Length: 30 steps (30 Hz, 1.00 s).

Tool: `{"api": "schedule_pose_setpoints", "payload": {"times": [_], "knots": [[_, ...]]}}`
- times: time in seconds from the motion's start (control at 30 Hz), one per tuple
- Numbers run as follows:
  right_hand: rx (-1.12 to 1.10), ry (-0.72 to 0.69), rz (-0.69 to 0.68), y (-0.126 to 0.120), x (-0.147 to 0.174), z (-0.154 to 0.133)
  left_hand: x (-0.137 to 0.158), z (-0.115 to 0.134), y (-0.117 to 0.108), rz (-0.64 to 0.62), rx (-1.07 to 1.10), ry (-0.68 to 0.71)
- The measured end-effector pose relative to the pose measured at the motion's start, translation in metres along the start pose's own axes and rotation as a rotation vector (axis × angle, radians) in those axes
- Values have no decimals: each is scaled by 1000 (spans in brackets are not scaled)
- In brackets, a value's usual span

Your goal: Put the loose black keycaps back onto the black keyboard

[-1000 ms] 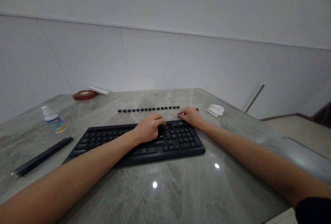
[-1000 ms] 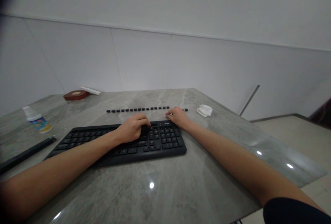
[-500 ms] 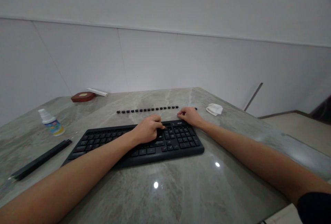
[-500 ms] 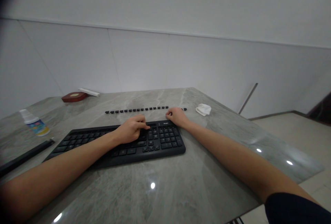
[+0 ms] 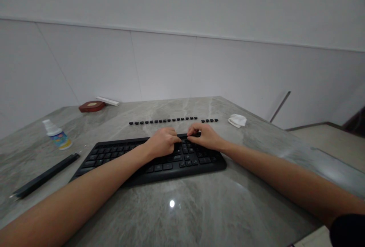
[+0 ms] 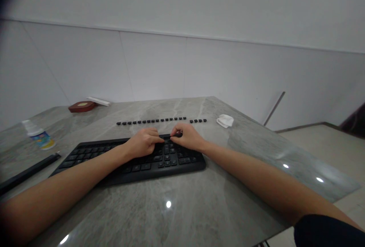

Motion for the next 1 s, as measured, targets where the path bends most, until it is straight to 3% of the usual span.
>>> {"api": "schedule_pose_setpoints", "payload": {"times": [0.1, 0.33, 0.77, 1.0], "knots": [[-65, -87, -77, 8, 8, -13, 0, 3, 2, -12, -30, 43], [-75, -194, -73, 3, 12, -23, 2, 0, 3, 32, -31, -10], [-92, -32, -55, 0, 11, -12, 2, 0, 1, 60, 48, -18], [-169, -166, -71, 3, 10, -16, 2, 0, 1, 45, 72, -32]]}}
Point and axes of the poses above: each hand's wrist, its own x-axis away from the middle knuckle, its own y-axis out of the palm, z = x × y, the point moved 7 cm from there along -x, towards the middle knuckle, and after that the axes turned 1 degree about -x, right-handed, at the moved point
